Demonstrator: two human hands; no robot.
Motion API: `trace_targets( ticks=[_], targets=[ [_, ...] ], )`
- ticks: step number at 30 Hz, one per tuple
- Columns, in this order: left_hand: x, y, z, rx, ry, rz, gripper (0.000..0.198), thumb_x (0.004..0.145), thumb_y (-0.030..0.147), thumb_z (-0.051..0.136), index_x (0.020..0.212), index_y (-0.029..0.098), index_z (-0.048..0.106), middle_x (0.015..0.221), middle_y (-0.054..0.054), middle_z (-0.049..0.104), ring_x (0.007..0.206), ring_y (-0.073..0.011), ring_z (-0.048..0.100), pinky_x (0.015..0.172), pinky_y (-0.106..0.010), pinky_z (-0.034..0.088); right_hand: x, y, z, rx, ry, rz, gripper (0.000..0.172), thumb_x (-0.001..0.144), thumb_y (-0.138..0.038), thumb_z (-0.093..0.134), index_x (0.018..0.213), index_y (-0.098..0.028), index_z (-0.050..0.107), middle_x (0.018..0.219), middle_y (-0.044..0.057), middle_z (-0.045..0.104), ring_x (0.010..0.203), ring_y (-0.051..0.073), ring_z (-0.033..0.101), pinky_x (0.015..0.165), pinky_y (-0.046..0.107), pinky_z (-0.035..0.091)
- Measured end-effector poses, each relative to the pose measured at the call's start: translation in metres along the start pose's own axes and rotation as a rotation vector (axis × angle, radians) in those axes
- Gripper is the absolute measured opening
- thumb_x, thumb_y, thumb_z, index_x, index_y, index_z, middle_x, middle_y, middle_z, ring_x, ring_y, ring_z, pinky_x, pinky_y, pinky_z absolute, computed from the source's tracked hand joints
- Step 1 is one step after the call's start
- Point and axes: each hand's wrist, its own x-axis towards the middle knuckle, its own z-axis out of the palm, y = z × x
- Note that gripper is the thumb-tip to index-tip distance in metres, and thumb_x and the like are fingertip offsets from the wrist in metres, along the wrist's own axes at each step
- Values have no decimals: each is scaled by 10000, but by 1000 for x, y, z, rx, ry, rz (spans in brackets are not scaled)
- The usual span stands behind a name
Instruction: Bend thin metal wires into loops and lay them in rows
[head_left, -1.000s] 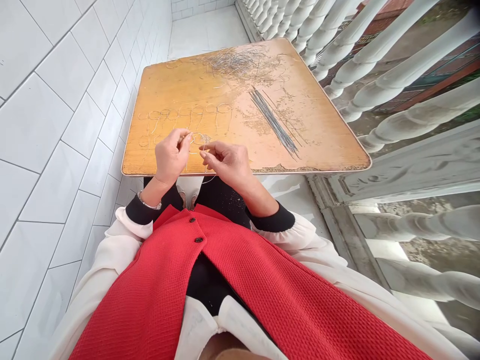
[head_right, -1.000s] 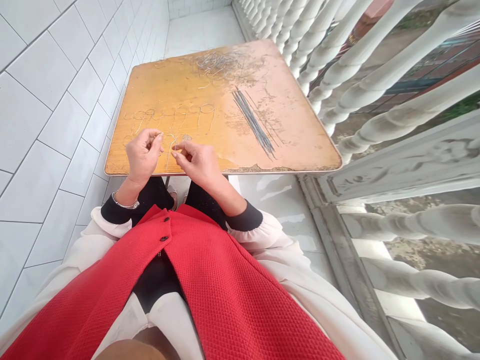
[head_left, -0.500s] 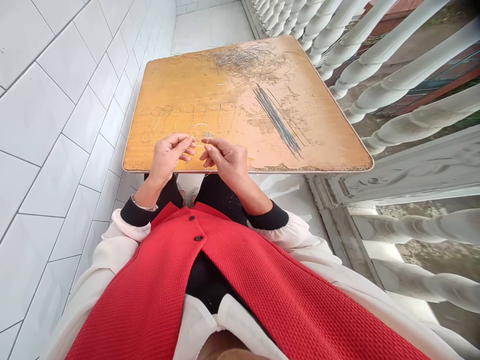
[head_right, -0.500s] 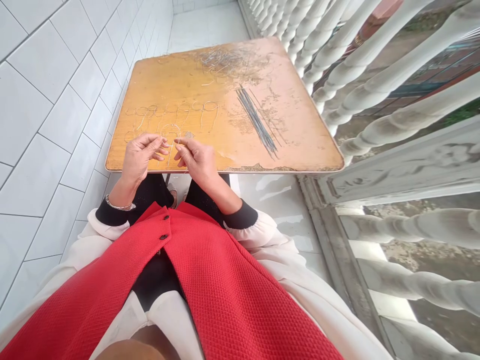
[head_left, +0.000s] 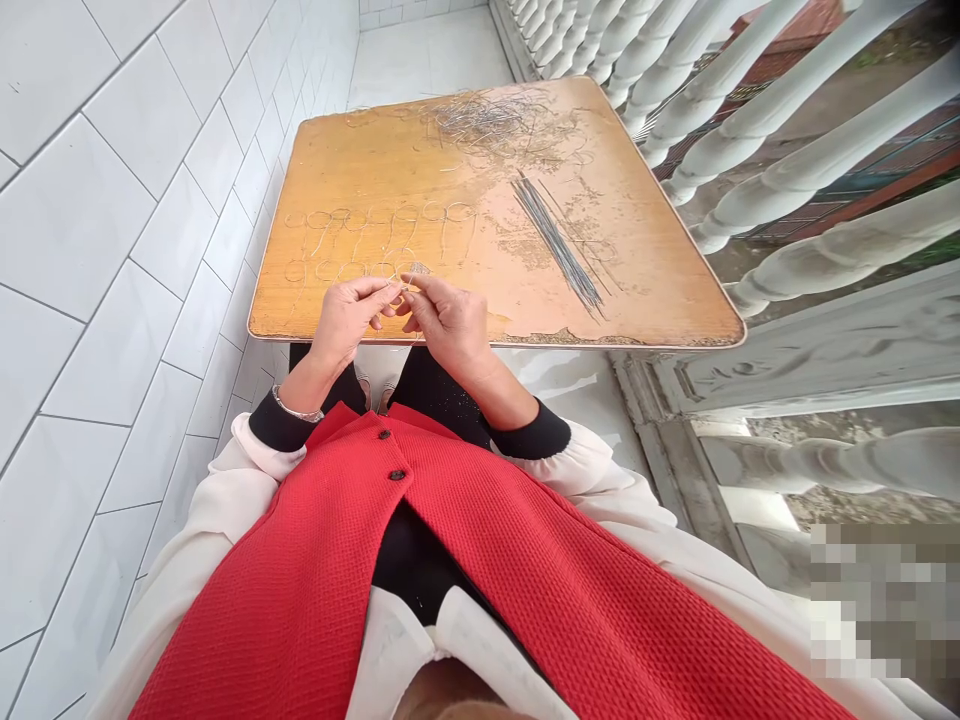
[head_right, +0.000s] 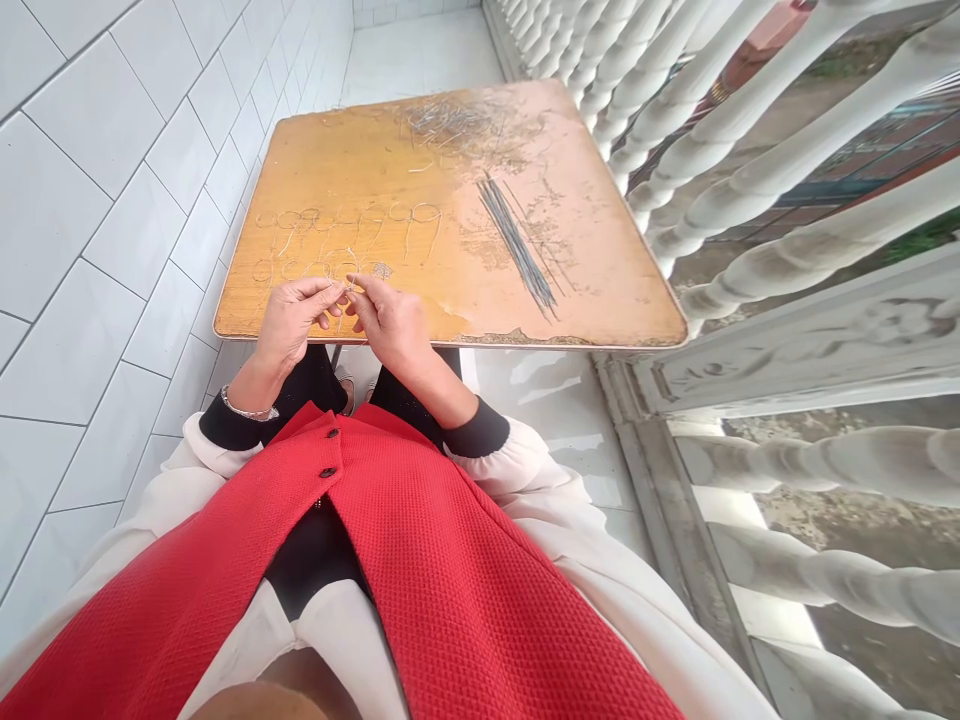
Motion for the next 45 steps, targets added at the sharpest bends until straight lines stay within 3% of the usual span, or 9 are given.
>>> trace_targets(
  ticks=[8, 13, 17, 23, 29, 33, 39, 42, 45],
  targets=[
    [2, 10, 3, -21, 20, 1, 235, 852, 156, 742, 620, 163, 709, 578, 30, 621, 551, -41, 550, 477, -162, 355, 3, -3, -1, -13, -60, -27, 482, 1013, -564, 477, 1259, -210, 692, 845, 34, 743, 626, 129, 680, 702, 284, 575],
    [5, 13, 5, -46, 119, -13, 277, 839, 55, 701, 587, 162, 661, 571, 50, 598, 495, -16, 473, 468, -159, 340, 1, 0, -1, 171, -108, 55, 509, 925, -576, 625, 1256, -192, 673, 801, 27, 740, 644, 152, 706, 694, 320, 601],
    [5, 12, 7, -94, 160, -28, 286, 868, 64, 678, 602, 159, 635, 614, 40, 630, 487, -11, 464, 458, -164, 325, 0, -2, 2, 321, -79, 108, 601, 853, -694, 655, 1139, -167, 693, 733, 14, 720, 599, 131, 688, 616, 281, 582],
    [4, 10, 10, -122, 173, -12, 248, 878, 98, 696, 650, 159, 622, 603, 39, 631, 479, -14, 466, 448, -165, 305, 3, -13, 6, 203, 36, 60, 623, 870, -788, 526, 854, -186, 686, 637, 0, 672, 535, 104, 637, 541, 238, 510],
    [3, 5, 13, -169, 201, 11, 286, 872, 40, 666, 620, 155, 600, 568, 59, 601, 460, -5, 464, 452, -150, 348, -3, -14, 12, 178, -53, 39, 604, 926, -766, 456, 794, -207, 644, 599, -15, 637, 499, 103, 604, 532, 245, 496],
    [3, 7, 13, -194, 219, 6, 316, 882, 11, 631, 604, 154, 585, 544, 67, 587, 470, -5, 502, 485, -134, 408, -3, -11, 12, 233, -113, 44, 592, 906, -770, 493, 851, -212, 682, 601, -22, 631, 500, 97, 582, 550, 249, 508],
    [10, 11, 7, -240, 252, 21, 223, 919, 103, 649, 712, 162, 590, 674, 35, 692, 548, -27, 620, 518, -136, 462, -4, -4, 13, 549, -153, 212, 603, 820, -725, 673, 1073, -180, 723, 782, 27, 736, 671, 126, 697, 700, 272, 599],
    [11, 11, 6, -245, 240, 22, 200, 919, 133, 667, 738, 164, 587, 688, 29, 705, 572, -40, 644, 547, -145, 491, -7, 0, 16, 449, -117, 169, 596, 884, -709, 601, 1097, -165, 720, 754, 30, 728, 633, 129, 681, 677, 281, 588],
    [12, 12, 7, -228, 235, 15, 212, 930, 113, 639, 732, 164, 582, 660, 42, 689, 556, -35, 631, 562, -147, 502, -11, 2, 17, 203, -112, 57, 521, 977, -608, 509, 1167, -174, 724, 746, 28, 729, 628, 140, 669, 686, 300, 569]
  ],
)
